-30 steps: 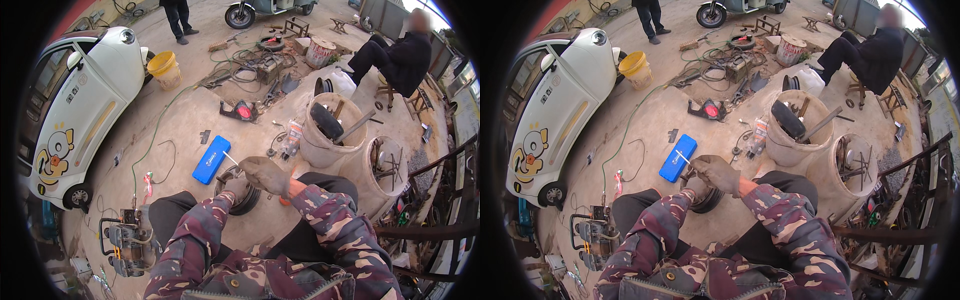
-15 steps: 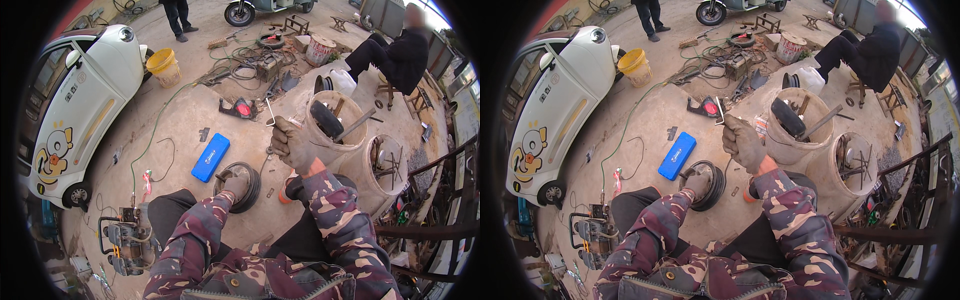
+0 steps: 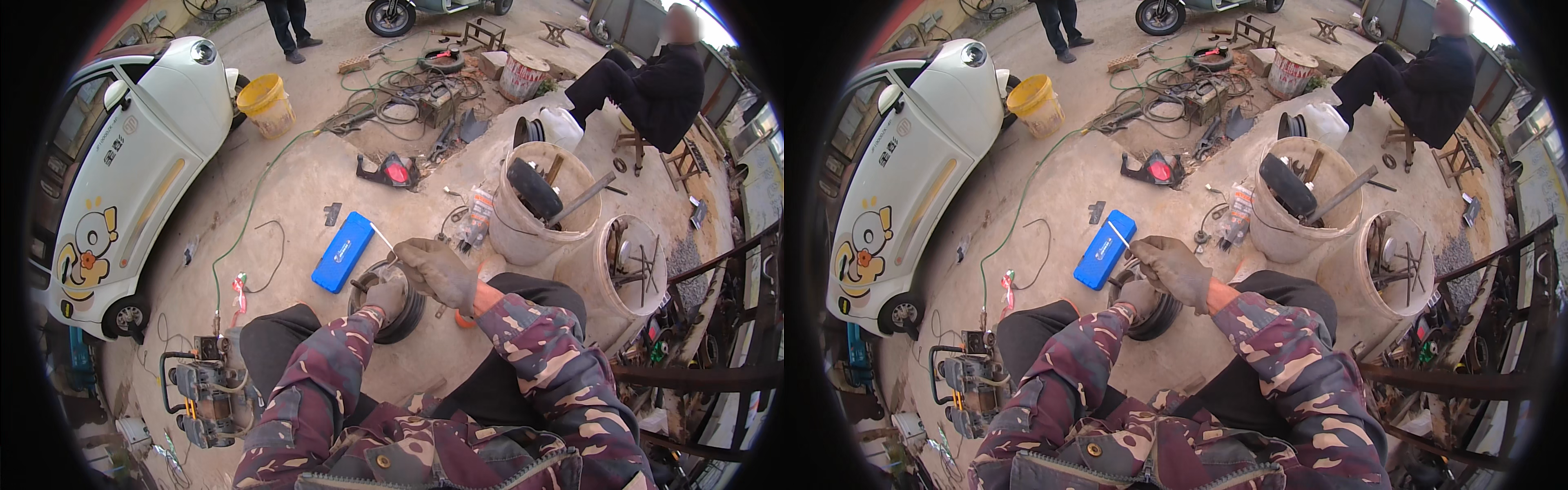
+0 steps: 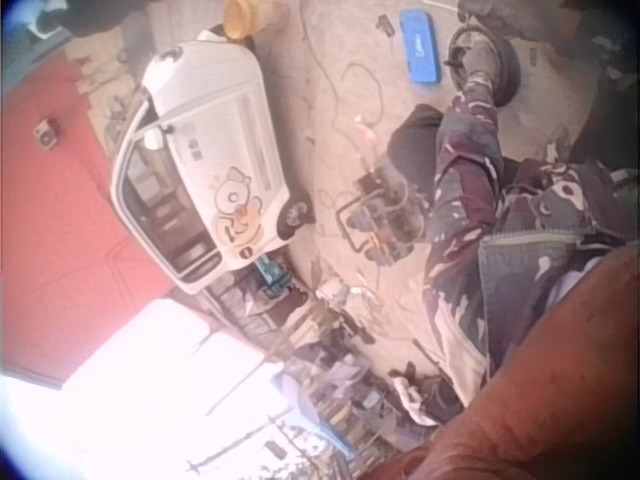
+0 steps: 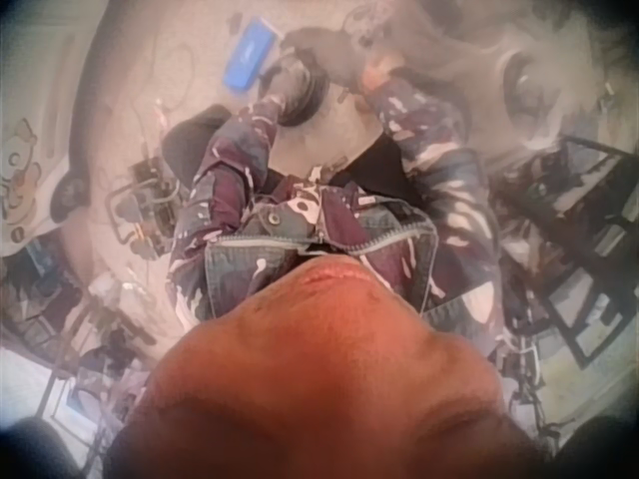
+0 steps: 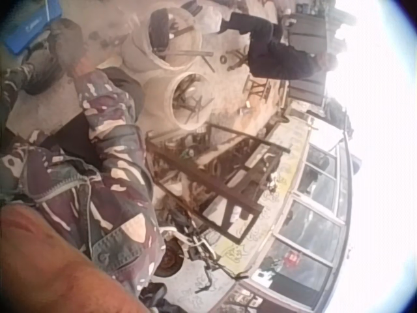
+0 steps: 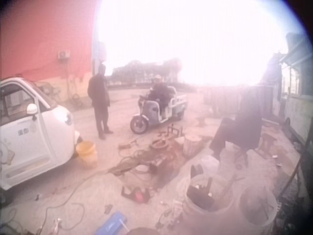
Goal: The person sits on the ground and uses a small metal tool to scrape and clean the inner surface of a wheel hub. They repeatedly scrape the hub's interior and occasionally pause to inspect the surface.
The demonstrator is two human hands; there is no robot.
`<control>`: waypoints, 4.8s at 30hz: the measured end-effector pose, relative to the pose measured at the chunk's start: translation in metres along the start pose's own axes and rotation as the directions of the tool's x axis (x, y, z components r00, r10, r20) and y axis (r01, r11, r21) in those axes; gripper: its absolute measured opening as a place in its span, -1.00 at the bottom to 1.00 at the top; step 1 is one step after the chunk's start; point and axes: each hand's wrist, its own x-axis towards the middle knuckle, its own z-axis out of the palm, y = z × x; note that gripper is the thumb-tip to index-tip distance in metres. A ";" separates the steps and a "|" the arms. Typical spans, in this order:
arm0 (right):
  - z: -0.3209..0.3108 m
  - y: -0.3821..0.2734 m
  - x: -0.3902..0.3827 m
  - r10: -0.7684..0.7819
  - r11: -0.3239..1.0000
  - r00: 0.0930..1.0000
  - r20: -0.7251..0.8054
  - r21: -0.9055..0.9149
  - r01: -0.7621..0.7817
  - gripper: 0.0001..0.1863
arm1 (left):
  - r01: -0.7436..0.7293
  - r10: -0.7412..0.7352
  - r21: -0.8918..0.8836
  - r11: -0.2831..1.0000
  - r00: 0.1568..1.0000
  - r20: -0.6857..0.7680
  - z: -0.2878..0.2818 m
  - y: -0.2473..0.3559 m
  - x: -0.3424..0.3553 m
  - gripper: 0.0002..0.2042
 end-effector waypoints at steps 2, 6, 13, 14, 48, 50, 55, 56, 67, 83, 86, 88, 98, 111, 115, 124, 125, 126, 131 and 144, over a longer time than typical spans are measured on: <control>0.001 0.000 -0.002 0.001 1.000 1.000 0.005 -0.012 -0.001 -0.70 | -0.010 0.008 -0.038 0.999 0.999 -0.050 0.002 0.000 -0.002 -0.80; 0.003 -0.002 -0.005 0.001 0.999 1.000 0.029 -0.043 0.000 -0.68 | -0.042 0.042 -0.019 0.999 0.999 -0.018 0.002 -0.002 -0.004 -0.78; 0.012 -0.001 -0.008 0.027 0.996 0.999 0.034 -0.085 -0.024 -0.64 | -0.094 0.102 0.057 0.994 0.981 -0.165 0.030 -0.014 0.006 -0.74; 0.013 -0.001 -0.009 0.019 0.994 0.999 0.037 -0.110 -0.015 -0.64 | -0.113 0.128 0.083 0.990 0.972 -0.198 0.036 -0.018 0.007 -0.74; 0.024 0.061 -0.007 0.168 0.692 0.918 0.358 -0.707 0.149 -0.43 | -0.152 0.134 -0.036 0.988 0.944 -0.301 0.045 -0.018 -0.001 -0.78; 0.027 0.054 -0.010 0.275 0.654 0.892 0.358 -0.750 0.099 -0.39 | -0.144 0.119 -0.064 0.987 0.947 -0.298 0.041 -0.015 -0.001 -0.79; -0.003 -0.029 -0.008 -0.086 0.946 0.985 0.153 -0.297 0.129 -0.54 | -0.080 0.041 -0.148 0.986 0.967 -0.252 0.027 -0.006 -0.009 -0.80; -0.014 -0.047 -0.012 -0.215 0.972 0.964 0.157 -0.063 0.227 -0.66 | -0.048 0.016 -0.137 0.989 0.974 -0.226 0.024 -0.004 -0.009 -0.80; -0.013 -0.032 -0.010 -0.117 0.993 0.991 0.062 -0.009 0.117 -0.71 | -0.063 0.067 0.026 0.998 0.968 -0.242 0.023 0.005 -0.010 -0.86; -0.004 -0.028 0.004 -0.041 0.999 0.999 -0.002 -0.016 0.041 -0.71 | -0.106 0.077 -0.076 0.991 0.945 -0.319 0.026 0.000 -0.011 -0.83; -0.018 -0.043 0.001 -0.219 0.973 0.976 -0.020 0.076 0.220 -0.74 | -0.091 0.073 -0.049 0.995 0.956 -0.285 0.027 -0.002 -0.012 -0.83; -0.027 -0.053 0.002 -0.226 0.957 0.972 -0.058 0.172 0.233 -0.78 | -0.027 0.018 -0.032 0.999 0.969 -0.245 0.027 -0.001 -0.013 -0.83; -0.029 -0.046 0.000 -0.205 0.964 0.978 -0.038 0.165 0.208 -0.75 | 0.074 -0.076 -0.025 0.997 0.992 -0.098 0.006 0.006 -0.010 -0.82; -0.040 -0.037 0.004 -0.198 0.971 0.979 -0.041 0.125 0.202 -0.72 | 0.215 -0.293 -0.624 0.752 0.956 -0.024 -0.041 0.003 -0.009 -0.74; -0.043 -0.031 0.012 -0.135 0.976 0.983 -0.127 0.155 0.154 -0.74 | -0.154 -0.336 -0.881 0.447 0.884 -0.325 -0.109 0.028 -0.011 -0.79; -0.034 -0.009 0.016 -0.001 0.999 0.997 -0.083 0.039 0.004 -0.73 | -0.585 0.206 -0.201 0.786 0.554 -0.806 -0.195 0.095 -0.088 -0.86; -0.033 -0.001 0.021 -0.028 0.999 0.996 -0.085 0.037 0.032 -0.74 | -0.534 0.184 -0.245 0.809 0.626 -0.758 -0.194 0.100 -0.092 -0.84; -0.033 0.004 0.027 -0.046 0.997 0.995 -0.091 0.052 0.051 -0.75 | -0.497 0.202 -0.208 0.842 0.649 -0.734 -0.195 0.102 -0.094 -0.83; -0.035 0.017 0.031 -0.036 0.974 0.999 -0.016 0.222 0.039 -0.75 | -0.390 0.284 -0.044 0.920 0.739 -0.611 -0.203 0.111 -0.100 -0.79; -0.024 0.002 0.024 0.010 0.968 0.999 -0.033 0.251 -0.001 -0.75 | -0.504 0.011 -0.674 0.540 0.804 -0.594 -0.288 0.111 -0.104 -0.44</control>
